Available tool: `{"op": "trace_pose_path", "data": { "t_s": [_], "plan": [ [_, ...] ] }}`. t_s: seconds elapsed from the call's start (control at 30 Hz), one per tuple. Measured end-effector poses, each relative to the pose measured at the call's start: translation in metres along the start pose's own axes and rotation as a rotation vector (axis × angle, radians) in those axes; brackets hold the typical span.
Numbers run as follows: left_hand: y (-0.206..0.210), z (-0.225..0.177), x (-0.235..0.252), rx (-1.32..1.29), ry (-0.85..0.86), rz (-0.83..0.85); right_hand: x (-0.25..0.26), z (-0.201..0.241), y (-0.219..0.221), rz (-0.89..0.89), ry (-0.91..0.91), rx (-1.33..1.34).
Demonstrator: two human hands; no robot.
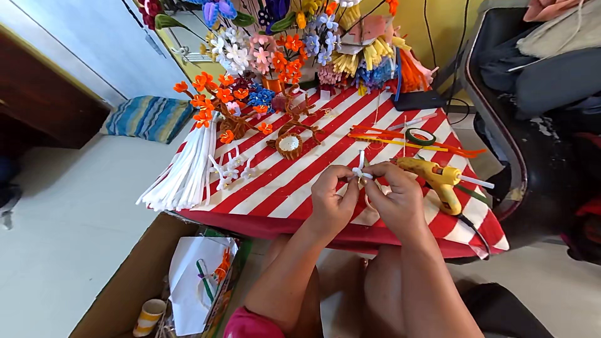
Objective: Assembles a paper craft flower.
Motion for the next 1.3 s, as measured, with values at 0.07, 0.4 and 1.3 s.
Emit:
{"op": "trace_pose_path", "data": {
  "t_s": [0.07,0.4,1.3],
  "plan": [
    [0.001,0.000,0.000,-0.020,-0.001,0.022,0.000,0.000,-0.001,-0.003,0.008,0.003],
    [0.000,0.001,0.001,-0.022,-0.018,0.012,0.000,0.000,0.000,0.007,0.015,0.020],
    [0.006,0.010,-0.001,-0.133,-0.176,0.047,0.000,-0.002,0.000,0.022,-0.015,0.115]
  ]
}}
Point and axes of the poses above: each hand's wrist, its own x-axis towards the middle knuckle, its own y-axis out of the palm, z = x × y, the point moved 10 cm from there along x, towards the middle knuckle, and after that the axes turned 7 degrees about y, right-handed, at the moved point
